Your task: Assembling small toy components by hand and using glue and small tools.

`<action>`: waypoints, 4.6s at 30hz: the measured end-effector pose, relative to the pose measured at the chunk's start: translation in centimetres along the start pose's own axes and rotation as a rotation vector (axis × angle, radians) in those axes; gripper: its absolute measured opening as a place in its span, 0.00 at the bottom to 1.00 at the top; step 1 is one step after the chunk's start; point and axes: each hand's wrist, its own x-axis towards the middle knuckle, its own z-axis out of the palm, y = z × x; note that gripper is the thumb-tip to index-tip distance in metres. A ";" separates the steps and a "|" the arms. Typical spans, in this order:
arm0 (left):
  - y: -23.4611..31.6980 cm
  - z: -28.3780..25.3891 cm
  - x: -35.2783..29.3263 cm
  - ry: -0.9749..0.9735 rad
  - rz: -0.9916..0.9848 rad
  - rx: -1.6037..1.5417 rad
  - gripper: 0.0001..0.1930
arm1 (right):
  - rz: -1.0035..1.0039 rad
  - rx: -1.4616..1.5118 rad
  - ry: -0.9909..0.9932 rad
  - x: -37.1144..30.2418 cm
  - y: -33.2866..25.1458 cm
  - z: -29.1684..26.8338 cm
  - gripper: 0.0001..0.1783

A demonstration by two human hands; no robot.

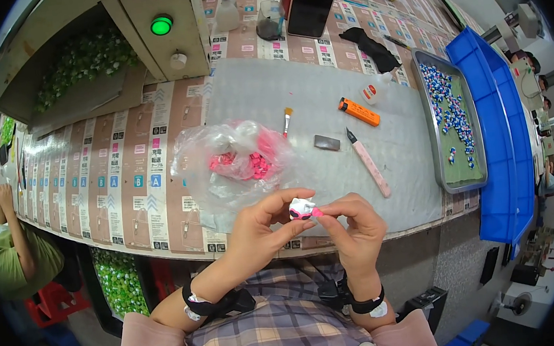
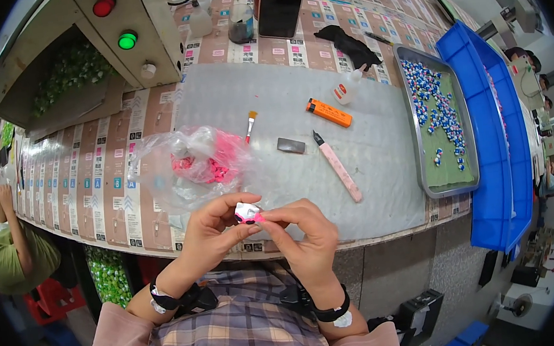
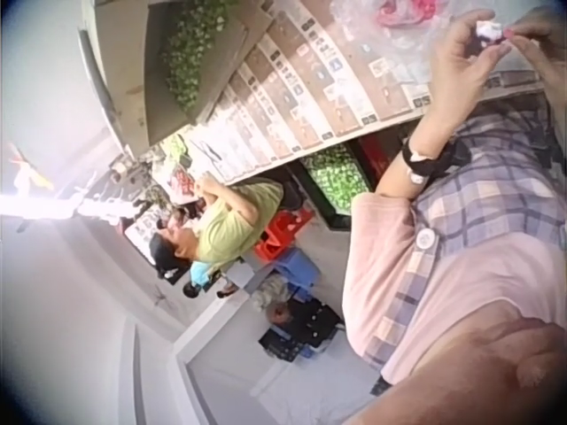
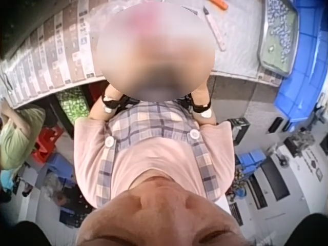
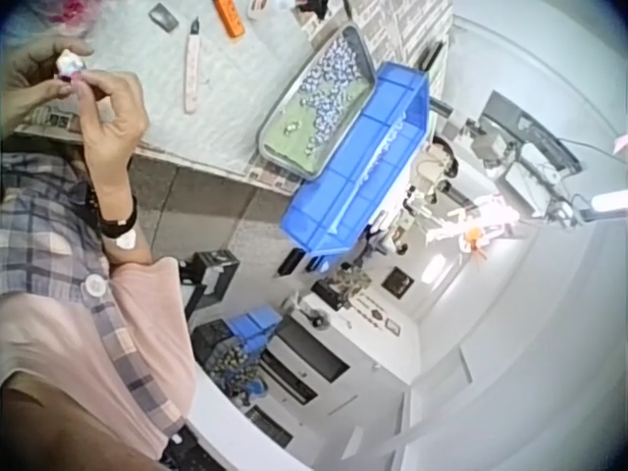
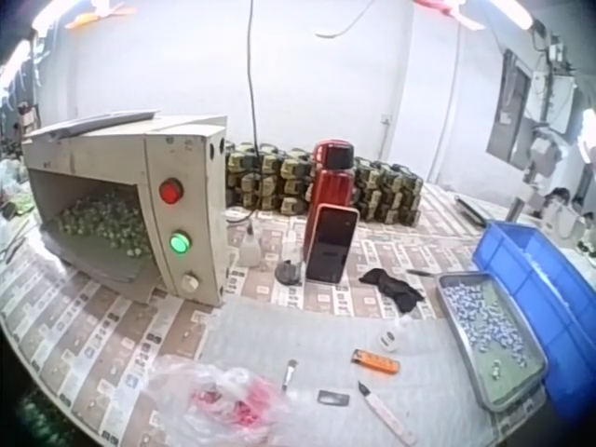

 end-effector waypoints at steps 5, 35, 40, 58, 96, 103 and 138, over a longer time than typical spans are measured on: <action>0.3 0.3 -0.1 0.012 0.076 0.112 0.18 | -0.060 -0.080 -0.004 -0.2 0.3 0.2 0.09; -0.8 -0.5 1.0 0.093 -0.071 0.175 0.17 | -0.091 -0.832 -0.037 2.8 4.6 -3.9 0.07; -0.6 -0.7 0.7 0.069 -0.070 0.018 0.17 | -0.012 -0.473 0.295 9.9 2.9 -8.3 0.19; 1.1 -1.9 -0.7 -0.025 -0.036 -0.124 0.21 | 0.074 0.121 0.250 5.7 -1.1 -4.7 0.19; 1.3 -1.6 -1.1 -0.014 -0.056 -0.152 0.20 | -0.229 -0.096 0.258 -1.0 -2.0 -1.3 0.29; 1.3 -1.3 -1.1 0.012 -0.049 -0.162 0.19 | -0.244 -0.096 0.264 -1.0 -2.0 -1.7 0.28; 1.5 -1.3 -1.3 0.036 -0.043 -0.145 0.18 | -0.306 -0.187 0.174 -1.0 -2.0 -1.9 0.28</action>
